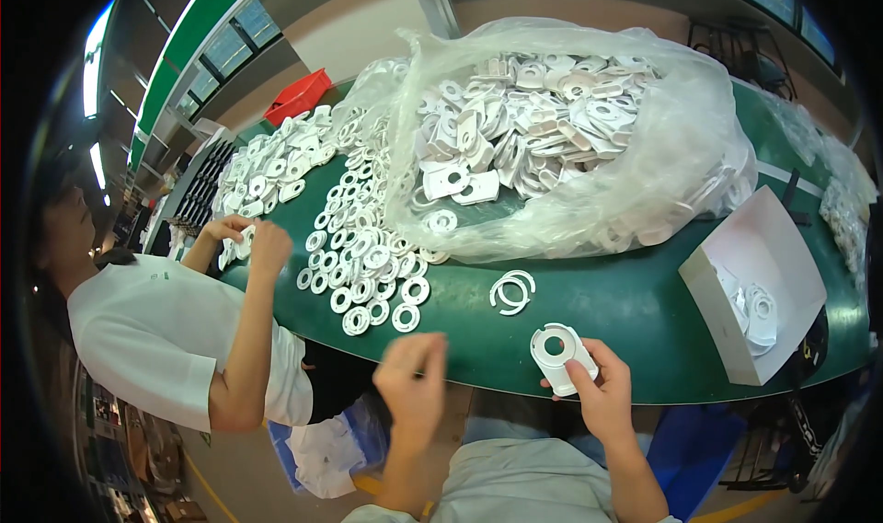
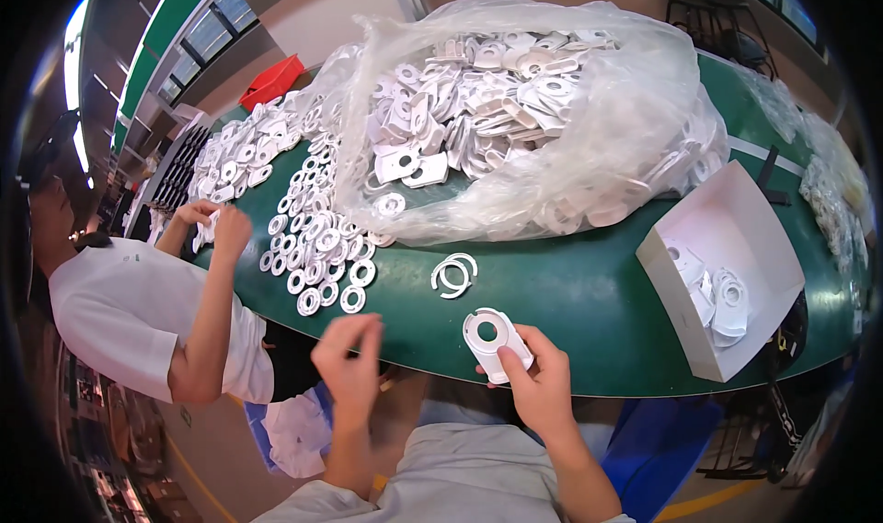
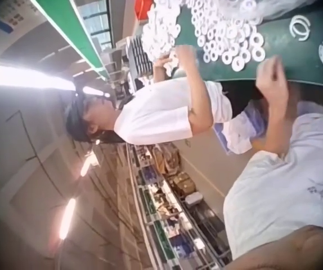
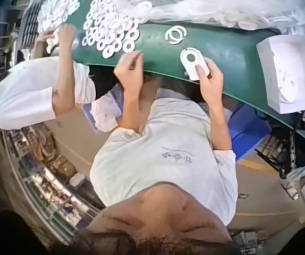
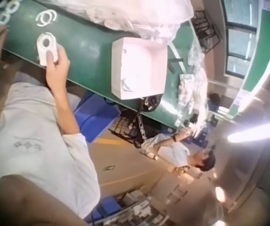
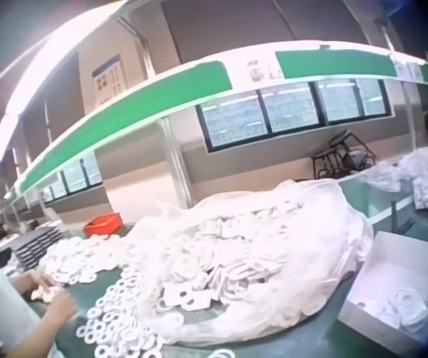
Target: Assembling small white circular plastic parts into housings at a manufacturing workbench.
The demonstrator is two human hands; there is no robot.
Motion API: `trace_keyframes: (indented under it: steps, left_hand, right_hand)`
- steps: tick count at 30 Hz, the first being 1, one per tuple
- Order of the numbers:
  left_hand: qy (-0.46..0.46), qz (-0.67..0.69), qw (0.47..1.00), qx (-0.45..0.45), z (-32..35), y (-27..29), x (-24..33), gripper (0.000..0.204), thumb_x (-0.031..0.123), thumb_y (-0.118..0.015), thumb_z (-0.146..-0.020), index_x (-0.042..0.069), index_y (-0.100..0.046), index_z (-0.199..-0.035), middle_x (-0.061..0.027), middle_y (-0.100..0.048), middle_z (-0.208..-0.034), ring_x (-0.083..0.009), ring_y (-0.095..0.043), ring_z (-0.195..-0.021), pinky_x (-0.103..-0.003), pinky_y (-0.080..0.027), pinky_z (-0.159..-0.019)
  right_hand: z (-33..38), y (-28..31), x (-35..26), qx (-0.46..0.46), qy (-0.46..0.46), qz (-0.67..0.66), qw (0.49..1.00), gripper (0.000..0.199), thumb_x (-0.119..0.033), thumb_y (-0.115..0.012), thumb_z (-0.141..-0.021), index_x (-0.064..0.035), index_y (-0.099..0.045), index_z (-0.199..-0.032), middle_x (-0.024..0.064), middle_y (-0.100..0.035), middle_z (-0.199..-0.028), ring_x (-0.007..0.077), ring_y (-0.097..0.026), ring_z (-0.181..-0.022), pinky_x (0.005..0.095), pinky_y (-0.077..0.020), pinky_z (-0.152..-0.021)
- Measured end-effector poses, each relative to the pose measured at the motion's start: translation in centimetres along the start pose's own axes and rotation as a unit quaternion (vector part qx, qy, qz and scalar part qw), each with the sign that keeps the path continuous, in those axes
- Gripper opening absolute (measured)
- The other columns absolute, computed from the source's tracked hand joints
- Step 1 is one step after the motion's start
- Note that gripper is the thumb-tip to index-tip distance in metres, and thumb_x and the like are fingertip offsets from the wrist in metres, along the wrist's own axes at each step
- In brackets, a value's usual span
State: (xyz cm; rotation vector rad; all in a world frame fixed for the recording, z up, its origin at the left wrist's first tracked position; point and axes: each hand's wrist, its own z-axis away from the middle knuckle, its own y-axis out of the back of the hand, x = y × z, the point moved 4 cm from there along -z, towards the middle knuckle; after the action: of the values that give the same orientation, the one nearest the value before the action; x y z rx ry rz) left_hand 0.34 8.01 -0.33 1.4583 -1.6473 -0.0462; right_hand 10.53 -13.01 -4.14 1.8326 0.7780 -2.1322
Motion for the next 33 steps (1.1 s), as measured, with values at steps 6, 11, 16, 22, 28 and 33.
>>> trace_keyframes:
  steps: [6,11,16,22,28,33]
  left_hand:
    - [-0.033,-0.142,0.989,-0.033,0.4,0.8,-4.8,0.020,0.000,-0.075,-0.070,0.003,-0.071,-0.089,-0.0076,-0.062,-0.091,-0.0230,-0.058,-0.083,-0.029,-0.047,-0.064]
    - [-0.118,-0.012,0.991,-0.068,1.7,-0.8,1.8,0.026,-0.001,-0.079,-0.063,0.011,-0.073,-0.085,-0.0057,-0.064,-0.092,-0.0235,-0.057,-0.082,-0.030,-0.048,-0.064]
    - [-0.211,0.048,0.971,-0.105,1.4,-5.7,5.0,0.034,0.002,-0.077,-0.061,0.013,-0.072,-0.092,-0.0040,-0.064,-0.098,-0.0250,-0.058,-0.087,-0.033,-0.050,-0.066]
    - [-0.254,0.011,0.953,-0.163,1.3,-5.8,6.7,0.041,0.002,-0.072,-0.062,0.012,-0.069,-0.102,-0.0039,-0.063,-0.104,-0.0253,-0.058,-0.089,-0.034,-0.052,-0.070]
    - [-0.246,0.050,0.948,-0.195,1.5,-5.3,7.9,0.039,-0.006,-0.069,-0.063,0.010,-0.070,-0.098,-0.0085,-0.064,-0.106,-0.0271,-0.060,-0.086,-0.036,-0.052,-0.070]
    - [-0.113,0.029,0.986,-0.122,-2.6,-5.5,3.7,0.029,0.000,-0.076,-0.066,0.005,-0.068,-0.093,-0.0098,-0.064,-0.098,-0.0286,-0.060,-0.089,-0.036,-0.049,-0.077]
  right_hand:
    - [-0.9,0.0,-0.1,-0.051,-0.075,-0.078,0.993,0.035,0.004,-0.047,-0.089,0.0086,-0.048,-0.123,0.0176,-0.064,-0.103,0.0263,-0.069,-0.082,0.0325,-0.0604,-0.061]
    - [-1.0,0.0,0.0,-0.062,-0.100,-0.084,0.989,0.038,0.006,-0.046,-0.088,0.0084,-0.045,-0.126,0.0184,-0.063,-0.105,0.0277,-0.069,-0.082,0.0341,-0.0614,-0.064]
    - [-0.8,0.6,0.2,-0.059,-0.077,-0.103,0.990,0.038,0.006,-0.046,-0.089,0.0080,-0.046,-0.127,0.0178,-0.063,-0.104,0.0261,-0.069,-0.085,0.0348,-0.0616,-0.066]
    - [-0.4,0.7,0.0,-0.032,-0.051,-0.116,0.991,0.036,0.004,-0.049,-0.089,0.0066,-0.047,-0.125,0.0159,-0.063,-0.102,0.0221,-0.068,-0.085,0.0333,-0.0610,-0.063]
    - [-0.6,0.4,-0.8,0.011,-0.049,-0.033,0.998,0.021,-0.003,-0.055,-0.090,0.0029,-0.052,-0.110,0.0121,-0.067,-0.087,0.0151,-0.067,-0.066,0.0229,-0.0485,-0.041]
    - [-0.5,0.1,-1.0,0.036,-0.057,-0.030,0.997,0.017,-0.004,-0.057,-0.089,0.0013,-0.052,-0.105,0.0117,-0.067,-0.084,0.0138,-0.066,-0.059,0.0206,-0.0407,-0.035]
